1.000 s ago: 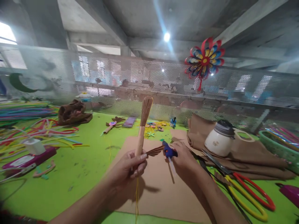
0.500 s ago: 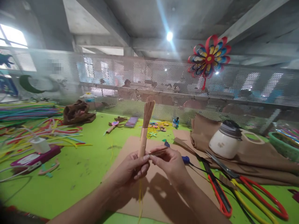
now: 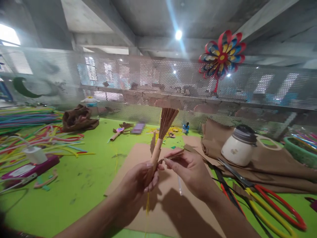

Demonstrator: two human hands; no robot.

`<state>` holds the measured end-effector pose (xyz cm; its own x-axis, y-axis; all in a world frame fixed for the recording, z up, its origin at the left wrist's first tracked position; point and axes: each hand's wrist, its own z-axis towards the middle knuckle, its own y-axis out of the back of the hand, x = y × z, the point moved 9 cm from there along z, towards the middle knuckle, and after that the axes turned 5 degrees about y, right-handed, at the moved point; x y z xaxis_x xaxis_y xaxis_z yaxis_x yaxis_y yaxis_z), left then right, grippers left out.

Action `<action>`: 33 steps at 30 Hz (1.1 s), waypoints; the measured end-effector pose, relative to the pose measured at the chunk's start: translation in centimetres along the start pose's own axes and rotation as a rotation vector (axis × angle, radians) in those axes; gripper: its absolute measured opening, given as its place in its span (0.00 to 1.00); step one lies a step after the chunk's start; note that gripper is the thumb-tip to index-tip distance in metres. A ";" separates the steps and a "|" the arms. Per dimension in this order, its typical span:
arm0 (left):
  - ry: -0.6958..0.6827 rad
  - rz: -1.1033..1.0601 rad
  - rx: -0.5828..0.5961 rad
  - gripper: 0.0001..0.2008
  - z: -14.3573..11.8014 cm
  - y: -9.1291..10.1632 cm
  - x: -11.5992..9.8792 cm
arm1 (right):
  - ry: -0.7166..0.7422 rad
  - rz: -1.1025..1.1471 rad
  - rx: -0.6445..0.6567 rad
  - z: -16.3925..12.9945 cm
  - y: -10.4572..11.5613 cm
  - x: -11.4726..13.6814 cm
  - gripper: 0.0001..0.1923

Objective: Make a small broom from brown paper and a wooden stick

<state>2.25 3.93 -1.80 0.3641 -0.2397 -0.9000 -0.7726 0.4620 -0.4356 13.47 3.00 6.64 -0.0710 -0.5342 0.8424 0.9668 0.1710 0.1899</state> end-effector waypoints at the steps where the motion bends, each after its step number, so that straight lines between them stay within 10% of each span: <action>1: 0.003 0.007 -0.003 0.15 0.0 -0.1 0.0 | 0.005 -0.030 0.022 0.2 0.0 0.2 0.06; 33: 0.035 0.119 -0.051 0.16 -0.2 -0.2 0.2 | 0.201 -0.033 -0.007 0.3 -1.1 0.7 0.03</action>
<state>2.32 3.63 -1.88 0.2507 -0.2163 -0.9436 -0.8349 0.4451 -0.3239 12.26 2.65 7.19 -0.0526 -0.6941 0.7180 0.9666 0.1453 0.2112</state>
